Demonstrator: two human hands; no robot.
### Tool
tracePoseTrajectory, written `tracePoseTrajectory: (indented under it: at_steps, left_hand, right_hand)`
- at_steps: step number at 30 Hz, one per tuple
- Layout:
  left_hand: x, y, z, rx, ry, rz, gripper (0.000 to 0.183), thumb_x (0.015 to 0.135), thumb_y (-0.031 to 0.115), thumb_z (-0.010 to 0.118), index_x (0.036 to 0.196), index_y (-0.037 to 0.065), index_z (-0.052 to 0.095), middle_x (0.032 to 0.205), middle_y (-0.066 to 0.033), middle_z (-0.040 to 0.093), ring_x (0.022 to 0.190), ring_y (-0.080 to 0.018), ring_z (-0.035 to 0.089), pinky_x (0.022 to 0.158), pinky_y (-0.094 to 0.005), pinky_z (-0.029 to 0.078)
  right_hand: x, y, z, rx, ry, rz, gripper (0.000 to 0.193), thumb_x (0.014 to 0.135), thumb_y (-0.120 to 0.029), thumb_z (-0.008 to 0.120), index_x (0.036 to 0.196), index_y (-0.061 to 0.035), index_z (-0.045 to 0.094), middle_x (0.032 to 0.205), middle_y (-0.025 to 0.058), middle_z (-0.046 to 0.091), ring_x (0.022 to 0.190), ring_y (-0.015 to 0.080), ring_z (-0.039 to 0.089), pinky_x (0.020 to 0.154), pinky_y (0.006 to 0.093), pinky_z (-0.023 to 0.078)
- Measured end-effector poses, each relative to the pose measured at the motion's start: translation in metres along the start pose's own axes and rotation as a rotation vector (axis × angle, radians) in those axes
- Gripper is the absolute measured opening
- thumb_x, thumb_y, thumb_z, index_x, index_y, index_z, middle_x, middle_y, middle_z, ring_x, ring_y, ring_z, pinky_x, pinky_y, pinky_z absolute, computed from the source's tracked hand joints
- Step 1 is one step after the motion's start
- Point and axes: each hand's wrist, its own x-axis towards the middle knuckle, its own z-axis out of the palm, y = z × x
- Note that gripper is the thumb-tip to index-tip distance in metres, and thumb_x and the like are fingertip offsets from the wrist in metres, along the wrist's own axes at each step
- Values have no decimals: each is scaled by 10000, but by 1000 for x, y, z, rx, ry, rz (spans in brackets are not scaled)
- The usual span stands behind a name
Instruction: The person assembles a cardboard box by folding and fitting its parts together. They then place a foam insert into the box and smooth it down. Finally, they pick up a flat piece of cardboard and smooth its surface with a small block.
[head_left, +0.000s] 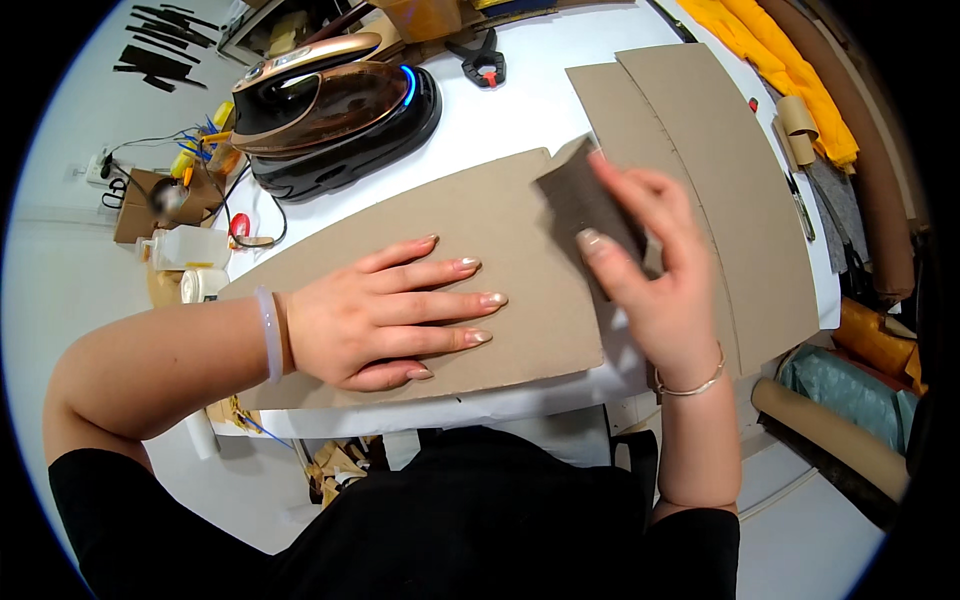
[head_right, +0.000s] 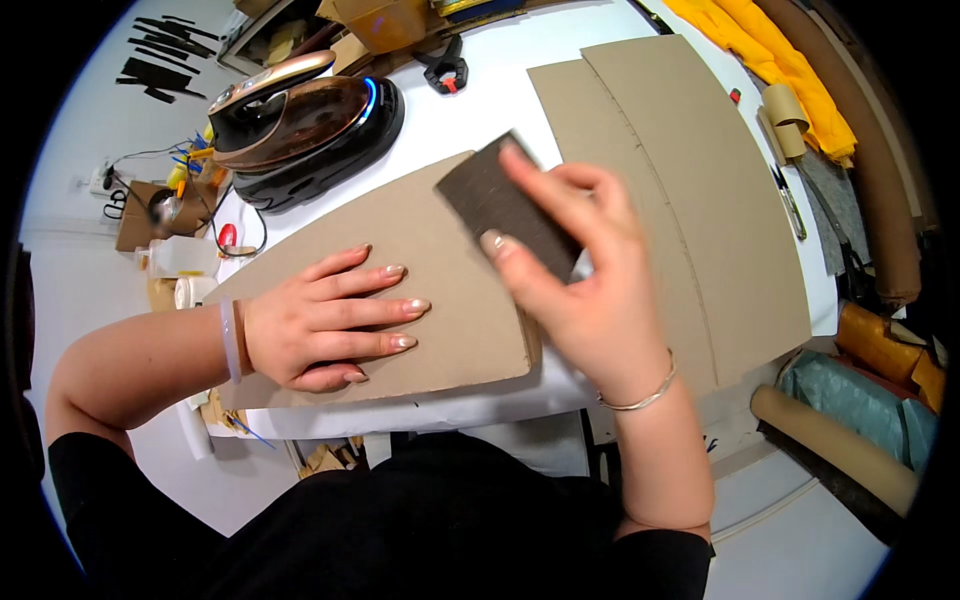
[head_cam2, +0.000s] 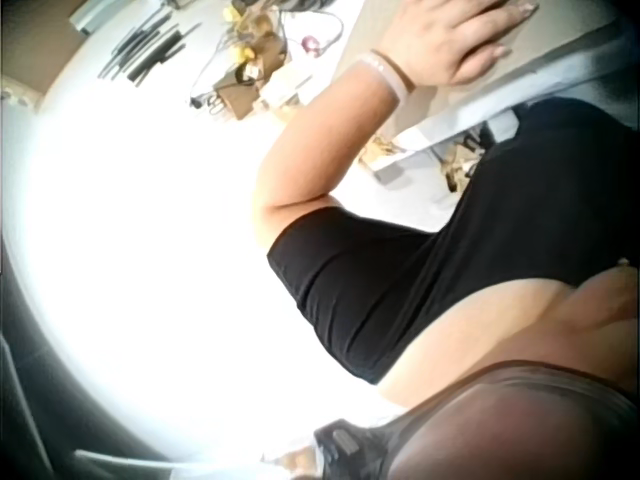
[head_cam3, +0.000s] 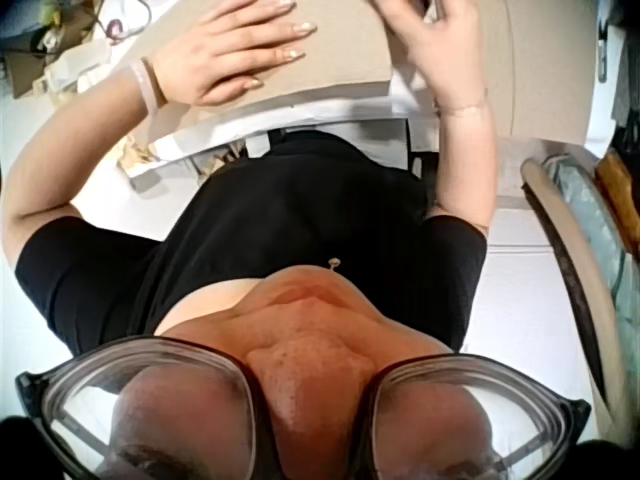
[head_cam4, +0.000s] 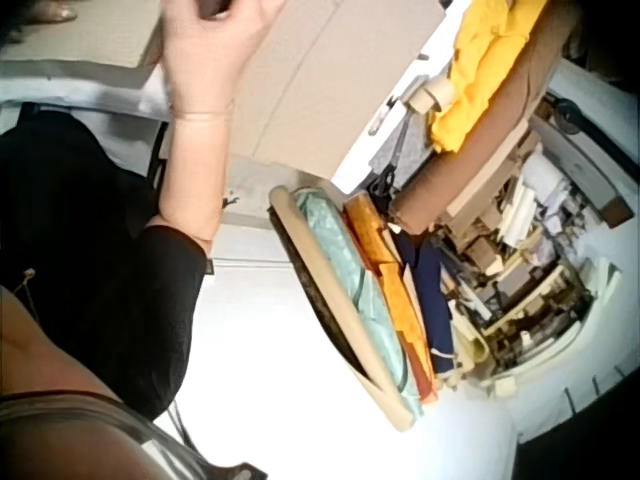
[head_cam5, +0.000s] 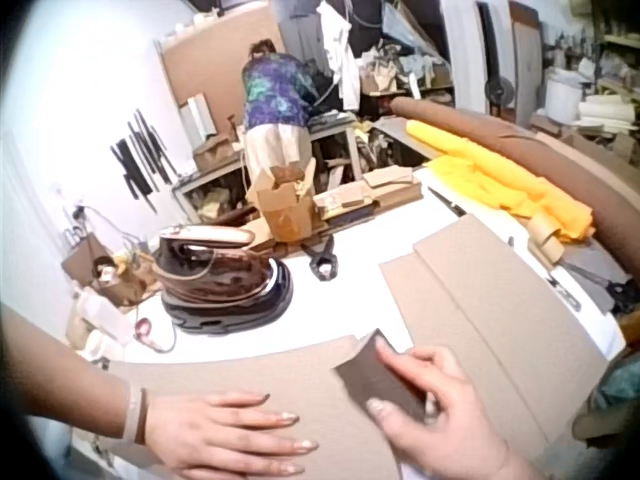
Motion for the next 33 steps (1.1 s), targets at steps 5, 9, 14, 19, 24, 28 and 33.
tracePoseTrajectory:
  at_steps: [5,9,14,19,24,28,33]
  left_hand:
    - [2,0,0,6,1,28,477,966,337,536,1406,155,557,1520,-103,472,1447,-357,365,1200,-544,180]
    - [1,-3,1,-1,17,29,474,966,331,532,1405,152,556,1519,-111,471,1448,-363,361,1199,-557,170]
    - [3,0,-2,-20,4,7,469,968,328,530,1399,147,561,1514,-116,476,1447,-364,361,1197,-563,170]
    - [-1,-1,-1,7,0,10,472,977,336,510,1409,151,551,1517,-121,470,1446,-376,356,1194,-561,181]
    - [4,-1,-3,10,-13,12,462,983,335,498,1400,145,562,1520,-133,461,1446,-387,353,1196,-563,174]
    - [2,1,-4,36,-27,2,462,987,335,486,1392,127,568,1516,-147,461,1452,-393,340,1200,-559,165]
    - [5,3,-7,61,-42,8,463,991,325,462,1382,105,574,1510,-164,463,1454,-400,336,1204,-553,163]
  right_hand:
    - [9,29,4,310,129,384,445,888,-206,725,1307,-75,649,1164,132,582,1109,224,585,945,346,480]
    - [28,-3,20,88,20,-5,439,909,-258,711,1314,-103,646,1119,132,587,1067,232,590,951,320,465]
    - [16,42,13,168,32,304,439,923,-301,697,1314,-108,645,1137,147,619,1063,222,597,925,322,475]
    - [41,10,24,194,77,65,481,944,-343,675,1345,-84,615,1167,153,624,1036,223,607,913,329,483]
    - [2,36,23,291,53,324,476,961,-341,656,1361,-88,606,1103,114,618,936,172,612,822,287,508]
    - [0,11,16,291,114,169,454,948,-283,677,1355,-94,614,1139,101,594,957,150,590,847,281,492]
    - [-23,17,14,211,55,213,449,918,-237,712,1335,-93,628,1119,103,599,1037,183,577,927,290,461]
